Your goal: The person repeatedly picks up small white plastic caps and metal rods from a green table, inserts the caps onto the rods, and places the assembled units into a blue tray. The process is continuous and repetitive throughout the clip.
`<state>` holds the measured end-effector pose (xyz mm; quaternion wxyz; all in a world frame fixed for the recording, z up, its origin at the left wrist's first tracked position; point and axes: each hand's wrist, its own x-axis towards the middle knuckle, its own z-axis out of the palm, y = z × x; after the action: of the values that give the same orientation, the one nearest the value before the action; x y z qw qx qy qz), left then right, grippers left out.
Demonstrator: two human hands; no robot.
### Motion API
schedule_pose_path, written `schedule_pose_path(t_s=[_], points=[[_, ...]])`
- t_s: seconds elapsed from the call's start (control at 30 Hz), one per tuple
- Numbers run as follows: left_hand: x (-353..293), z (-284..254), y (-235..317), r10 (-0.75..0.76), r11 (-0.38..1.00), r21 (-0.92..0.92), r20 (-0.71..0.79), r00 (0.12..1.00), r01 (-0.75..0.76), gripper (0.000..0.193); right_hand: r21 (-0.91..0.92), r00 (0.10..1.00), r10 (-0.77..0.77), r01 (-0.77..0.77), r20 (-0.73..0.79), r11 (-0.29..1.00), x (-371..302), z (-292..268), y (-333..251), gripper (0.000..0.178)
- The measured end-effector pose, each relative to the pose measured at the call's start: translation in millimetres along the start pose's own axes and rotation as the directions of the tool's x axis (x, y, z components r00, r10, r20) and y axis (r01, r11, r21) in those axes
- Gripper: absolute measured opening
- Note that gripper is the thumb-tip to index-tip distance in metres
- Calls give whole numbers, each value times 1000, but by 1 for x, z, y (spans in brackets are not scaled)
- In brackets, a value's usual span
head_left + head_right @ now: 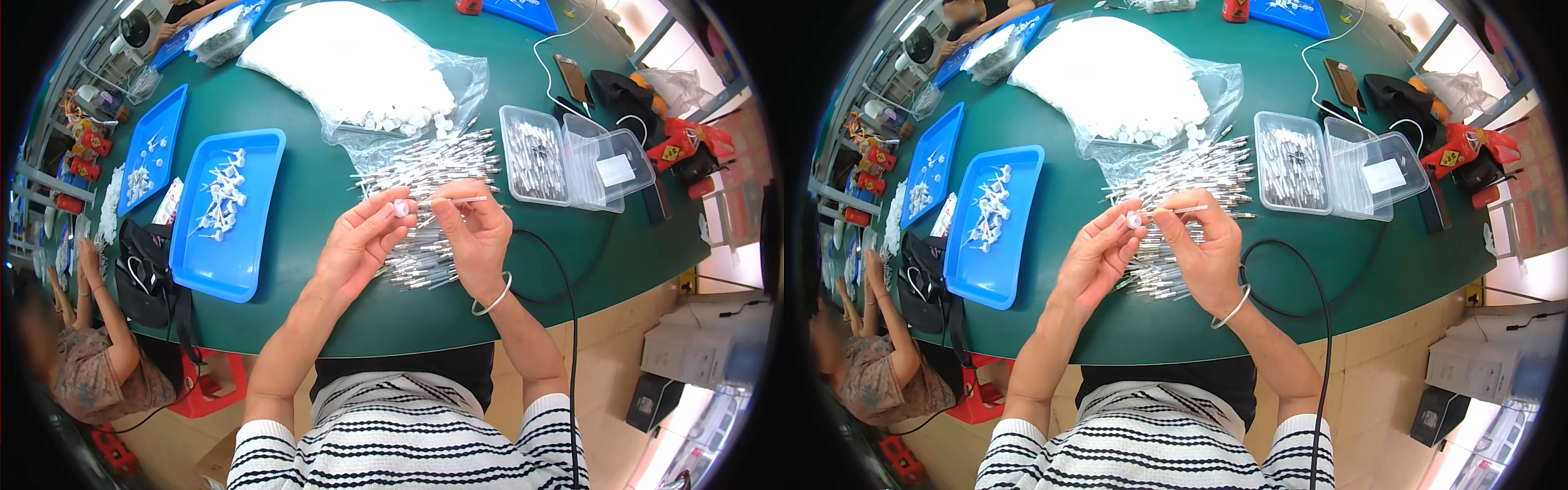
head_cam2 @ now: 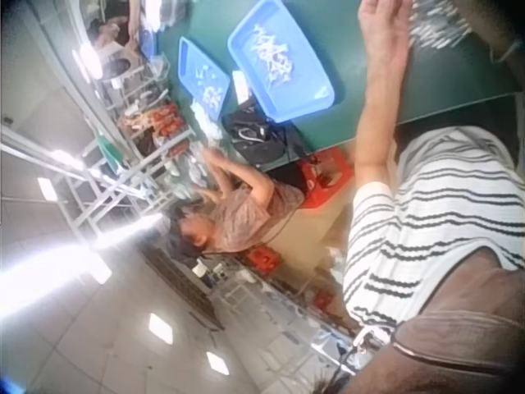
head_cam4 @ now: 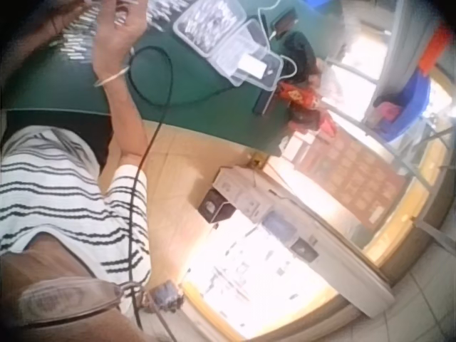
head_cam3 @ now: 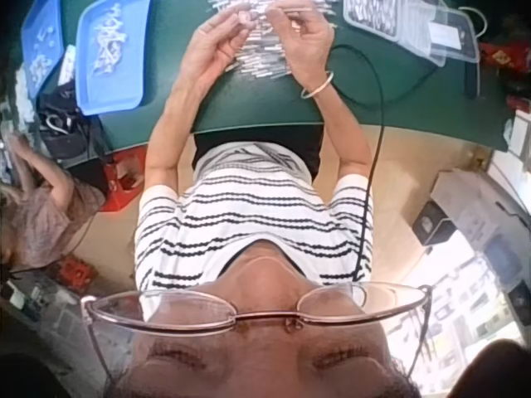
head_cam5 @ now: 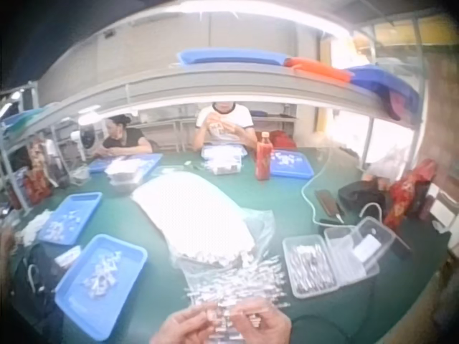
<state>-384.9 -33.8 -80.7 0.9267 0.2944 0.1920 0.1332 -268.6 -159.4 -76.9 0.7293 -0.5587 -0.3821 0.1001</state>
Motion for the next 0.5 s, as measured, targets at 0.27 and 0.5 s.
schedule_pose_path(t_s=[0.27,0.5], points=[[4,-6,-6,1,1000,27,55,998,-2,27,-162,996,-81,87,40,983,2,-1,-2,7],[3,-3,-5,7,999,52,40,999,-9,26,-208,995,-87,98,57,973,3,-1,-1,10]])
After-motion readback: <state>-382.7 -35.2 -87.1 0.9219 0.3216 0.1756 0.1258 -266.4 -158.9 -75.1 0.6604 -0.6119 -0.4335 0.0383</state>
